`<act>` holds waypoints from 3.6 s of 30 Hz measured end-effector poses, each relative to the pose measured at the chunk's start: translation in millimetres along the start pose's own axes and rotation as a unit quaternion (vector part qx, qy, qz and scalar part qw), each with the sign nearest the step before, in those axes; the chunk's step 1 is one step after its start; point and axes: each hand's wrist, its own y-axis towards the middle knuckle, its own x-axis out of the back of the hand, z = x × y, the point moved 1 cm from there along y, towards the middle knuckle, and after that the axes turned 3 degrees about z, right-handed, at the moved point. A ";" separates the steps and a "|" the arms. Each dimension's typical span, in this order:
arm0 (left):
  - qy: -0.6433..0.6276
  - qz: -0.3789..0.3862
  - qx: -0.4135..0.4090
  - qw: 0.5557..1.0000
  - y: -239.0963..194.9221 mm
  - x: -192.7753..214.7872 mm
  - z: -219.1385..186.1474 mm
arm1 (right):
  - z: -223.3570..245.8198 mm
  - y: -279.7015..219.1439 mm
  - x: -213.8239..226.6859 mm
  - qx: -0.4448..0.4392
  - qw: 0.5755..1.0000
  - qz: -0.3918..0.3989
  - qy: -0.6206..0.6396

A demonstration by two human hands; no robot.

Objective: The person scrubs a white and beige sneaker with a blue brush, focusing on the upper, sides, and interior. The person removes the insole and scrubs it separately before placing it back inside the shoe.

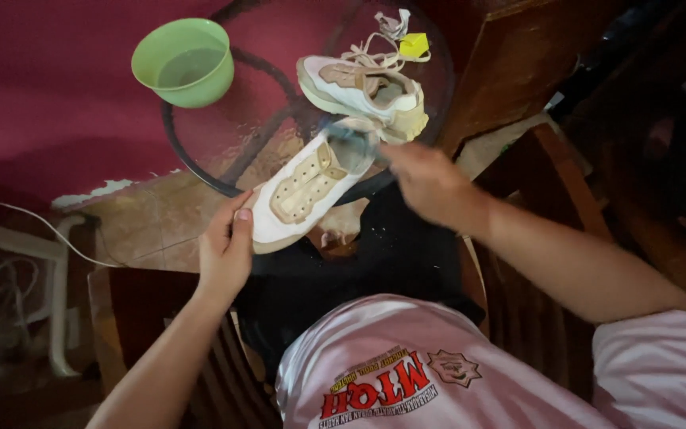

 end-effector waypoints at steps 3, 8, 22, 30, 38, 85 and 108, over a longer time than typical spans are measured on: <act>-0.025 -0.007 0.016 1.000 -3.0 -4.4 -0.9 | -4.5 -8.2 -26.1 0.019 0.998 -0.001 -0.068; -0.001 -0.001 0.009 1.000 -4.0 -3.2 -5.9 | -15.5 -13.0 -8.0 0.047 0.950 -0.034 -0.306; 0.005 0.006 0.024 1.000 -6.6 -7.9 -7.5 | 0.4 -16.3 -0.5 0.002 0.977 0.020 -0.212; -0.001 0.012 0.054 0.998 -5.3 -7.6 -18.5 | -3.0 -13.3 -26.6 -0.029 0.998 -0.006 -0.050; 0.000 -0.008 0.050 0.999 -2.7 -6.0 -10.9 | -7.2 9.6 79.3 -0.067 0.983 0.169 -0.039; -0.067 -0.029 0.077 0.994 -0.7 -17.9 9.8 | -3.5 13.6 50.9 -0.120 0.925 0.247 0.264; -0.095 -0.027 0.103 0.990 2.0 -19.3 13.9 | -43.8 25.6 45.7 -0.119 0.987 0.085 0.075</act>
